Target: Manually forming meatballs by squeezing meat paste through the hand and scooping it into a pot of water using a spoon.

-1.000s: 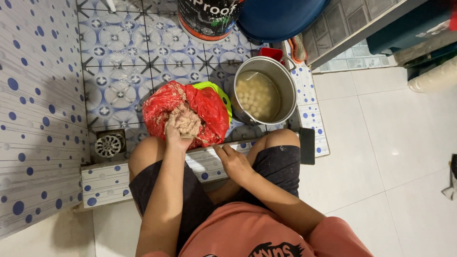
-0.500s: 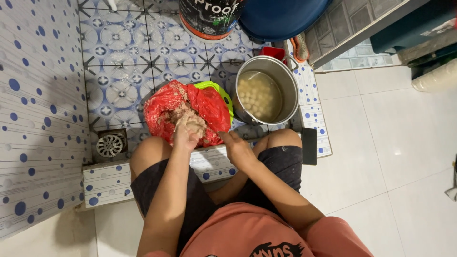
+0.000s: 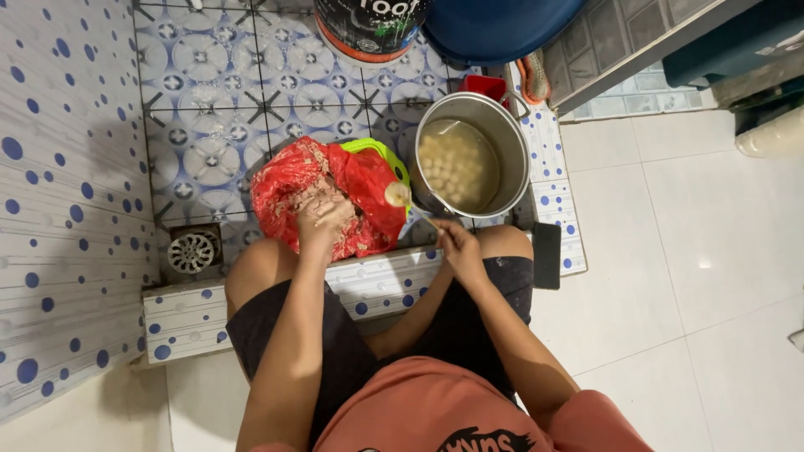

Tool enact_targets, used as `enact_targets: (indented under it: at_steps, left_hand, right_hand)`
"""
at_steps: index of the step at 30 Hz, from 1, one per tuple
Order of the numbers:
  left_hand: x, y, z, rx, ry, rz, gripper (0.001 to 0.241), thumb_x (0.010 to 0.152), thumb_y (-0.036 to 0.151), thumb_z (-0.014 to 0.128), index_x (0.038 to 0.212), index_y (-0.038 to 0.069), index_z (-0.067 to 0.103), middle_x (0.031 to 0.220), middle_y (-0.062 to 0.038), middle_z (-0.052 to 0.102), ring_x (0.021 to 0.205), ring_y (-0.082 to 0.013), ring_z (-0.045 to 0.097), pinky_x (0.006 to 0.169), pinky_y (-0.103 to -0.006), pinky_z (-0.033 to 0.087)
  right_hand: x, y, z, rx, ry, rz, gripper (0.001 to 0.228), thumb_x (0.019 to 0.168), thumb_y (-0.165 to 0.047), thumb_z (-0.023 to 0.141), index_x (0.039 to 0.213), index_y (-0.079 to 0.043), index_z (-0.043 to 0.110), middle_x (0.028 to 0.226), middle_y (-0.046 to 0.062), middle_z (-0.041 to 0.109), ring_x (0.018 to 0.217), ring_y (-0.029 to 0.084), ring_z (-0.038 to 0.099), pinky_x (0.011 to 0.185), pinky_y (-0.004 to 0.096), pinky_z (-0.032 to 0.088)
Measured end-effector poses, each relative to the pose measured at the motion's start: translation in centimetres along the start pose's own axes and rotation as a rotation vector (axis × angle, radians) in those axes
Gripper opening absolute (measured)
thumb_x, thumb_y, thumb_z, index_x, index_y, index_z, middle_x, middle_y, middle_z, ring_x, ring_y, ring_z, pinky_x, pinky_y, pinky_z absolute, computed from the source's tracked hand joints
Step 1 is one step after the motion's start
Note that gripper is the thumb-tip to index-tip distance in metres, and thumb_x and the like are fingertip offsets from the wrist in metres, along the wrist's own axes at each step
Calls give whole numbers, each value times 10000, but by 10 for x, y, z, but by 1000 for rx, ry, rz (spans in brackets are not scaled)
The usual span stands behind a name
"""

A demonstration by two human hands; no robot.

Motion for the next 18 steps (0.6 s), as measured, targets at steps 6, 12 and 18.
enact_targets:
  at_steps: [6,12,18]
  left_hand:
    - [2,-3,3,197,-104,527,184,783,-77,821,800,12,661,685,-30,536,694,-122,541,468,-178,463]
    - [-9,2,15,73,-190,288,223,822,-54,785,966,-1,623,927,-87,702,809,-162,678,722,-239,584]
    - [23,-47,2,-99,-191,33,632,1089,407,360,1549,-24,402,851,-19,511,839,-114,562,908,-200,449]
  right_hand:
    - [-7,53,19,96,-57,138,226,1007,-54,583,1147,-50,760,645,86,670,549,141,537,503,287,459]
    - [-2,89,29,183,0,225,225,1011,-56,569,1147,-17,742,640,71,660,467,113,515,404,255,403]
    - [4,104,40,257,23,286,233,1010,-50,555,1158,11,724,631,75,630,428,112,526,379,231,423]
Point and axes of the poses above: each hand's wrist, its own x-axis towards the middle knuckle, its own z-axis out of the palm, y = z × x, the point moved 6 cm from there along x, towards the middle knuckle
